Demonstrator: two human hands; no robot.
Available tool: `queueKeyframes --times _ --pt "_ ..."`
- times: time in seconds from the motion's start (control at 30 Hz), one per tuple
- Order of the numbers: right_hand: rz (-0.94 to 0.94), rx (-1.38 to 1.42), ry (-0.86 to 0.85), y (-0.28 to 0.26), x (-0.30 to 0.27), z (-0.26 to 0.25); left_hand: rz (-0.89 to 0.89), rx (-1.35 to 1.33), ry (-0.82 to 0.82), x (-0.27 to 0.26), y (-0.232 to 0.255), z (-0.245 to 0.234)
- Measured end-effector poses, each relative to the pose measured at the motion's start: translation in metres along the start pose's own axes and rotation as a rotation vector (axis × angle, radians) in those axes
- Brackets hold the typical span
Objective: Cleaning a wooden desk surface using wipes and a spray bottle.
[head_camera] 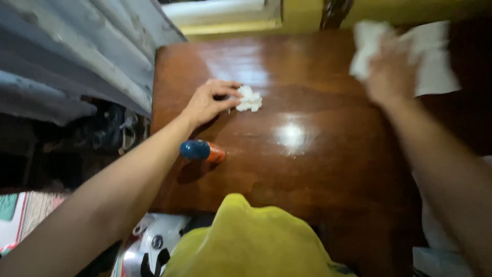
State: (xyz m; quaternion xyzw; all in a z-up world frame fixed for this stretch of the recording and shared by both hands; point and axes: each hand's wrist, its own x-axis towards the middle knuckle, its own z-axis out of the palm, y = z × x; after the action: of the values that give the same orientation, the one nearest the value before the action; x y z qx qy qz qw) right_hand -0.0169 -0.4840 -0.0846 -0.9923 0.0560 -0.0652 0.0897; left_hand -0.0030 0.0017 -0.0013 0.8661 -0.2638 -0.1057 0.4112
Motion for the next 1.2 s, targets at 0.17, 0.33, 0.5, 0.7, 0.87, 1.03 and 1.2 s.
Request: queueKeyframes --times 0.17,0.33,0.5,0.7,0.87,1.03,1.2 --pt "-0.088 -0.026 -0.129 -0.108 -0.038 -0.042 0.029 -0.028 -0.03 0.0 -0.001 0.0" --pt "-0.141 -0.028 -0.191 -0.162 -0.084 -0.06 0.052 -0.028 -0.047 0.002 -0.002 0.002" --pt "-0.413 0.107 -0.231 -0.151 -0.131 -0.073 0.064 -0.062 -0.005 -0.002 -0.009 0.003" --pt "-0.218 0.008 0.005 -0.009 -0.139 -0.015 0.072 -0.023 0.029 -0.005 0.0 0.003" --pt "0.433 -0.064 -0.076 0.055 -0.103 -0.052 0.045 0.003 0.011 -0.004 0.006 0.005" --pt "0.598 0.059 -0.024 0.077 -0.065 -0.045 0.007 -0.026 -0.025 0.003 -0.001 0.0" --pt "0.44 0.096 0.024 0.074 -0.028 -0.026 0.019 -0.033 -0.063 0.002 0.005 -0.001"
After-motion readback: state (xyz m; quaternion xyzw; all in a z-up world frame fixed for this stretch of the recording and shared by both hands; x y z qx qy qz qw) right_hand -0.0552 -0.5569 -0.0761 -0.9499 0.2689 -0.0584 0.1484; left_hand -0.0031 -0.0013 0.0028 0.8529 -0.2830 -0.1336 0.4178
